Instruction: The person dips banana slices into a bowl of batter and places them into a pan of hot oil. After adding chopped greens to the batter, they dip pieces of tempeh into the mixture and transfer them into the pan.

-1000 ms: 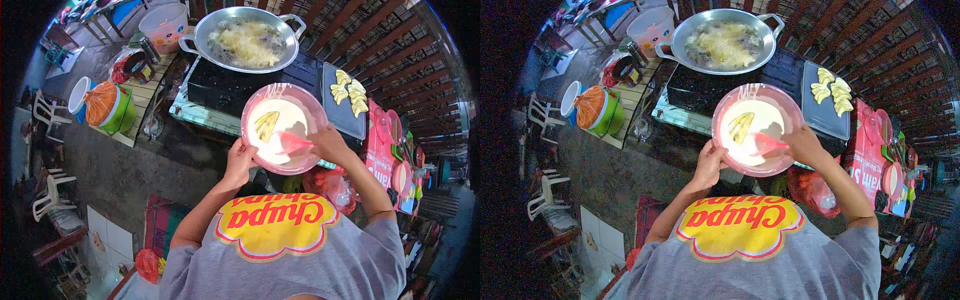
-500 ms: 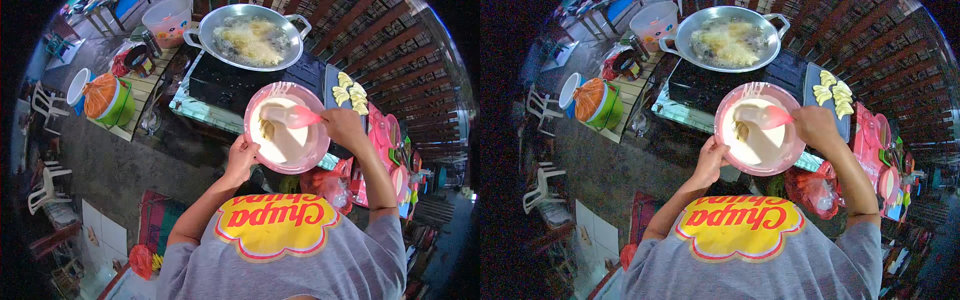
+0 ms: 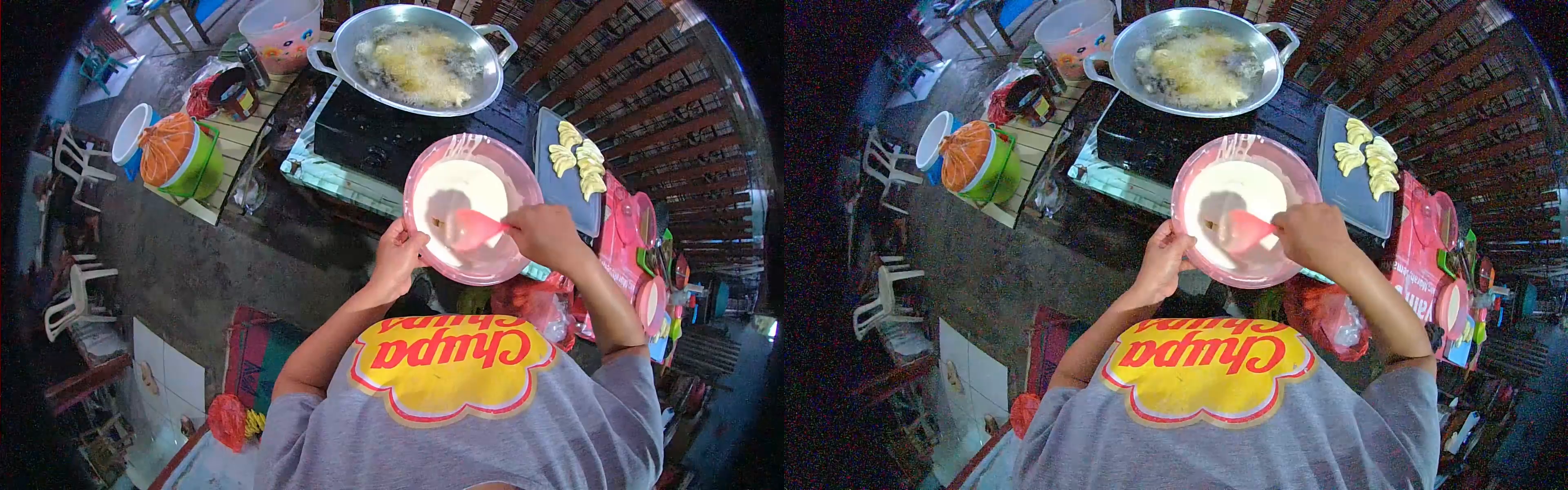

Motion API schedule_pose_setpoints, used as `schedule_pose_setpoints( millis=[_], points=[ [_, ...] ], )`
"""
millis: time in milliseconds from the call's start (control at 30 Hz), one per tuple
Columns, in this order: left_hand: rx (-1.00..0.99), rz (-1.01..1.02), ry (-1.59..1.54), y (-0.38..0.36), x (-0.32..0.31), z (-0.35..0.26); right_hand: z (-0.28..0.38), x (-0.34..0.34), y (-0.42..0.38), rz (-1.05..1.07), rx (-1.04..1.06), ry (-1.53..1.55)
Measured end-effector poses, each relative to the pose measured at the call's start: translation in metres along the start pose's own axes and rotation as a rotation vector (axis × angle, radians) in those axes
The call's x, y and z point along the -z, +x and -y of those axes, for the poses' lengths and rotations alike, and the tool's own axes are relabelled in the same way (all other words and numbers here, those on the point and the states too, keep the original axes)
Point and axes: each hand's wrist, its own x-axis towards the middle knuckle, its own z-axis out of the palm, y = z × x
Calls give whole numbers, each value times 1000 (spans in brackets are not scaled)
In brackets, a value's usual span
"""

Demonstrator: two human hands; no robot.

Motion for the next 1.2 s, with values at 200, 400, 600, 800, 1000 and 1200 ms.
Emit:
schedule_pose_setpoints(
  millis=[200,400,600,800,1000,1200],
  points=[
    [-11,-8,59,1,2,-4,-38,-4,25,-334,-188,42],
    [4,-6,76,0,5,-7,-53,-18,33,-205,-87,63],
    [-1,9,118,2,7,-8,-48,-30,30,-122,-154,227],
    [-15,-11,110,3,6,-8,-24,-11,18,-32,-212,237],
    [12,0,136,2,6,-15,-13,-10,14,-169,-120,178],
    [19,16,154,5,6,-17,-11,-28,24,-165,-87,221]
  ],
)
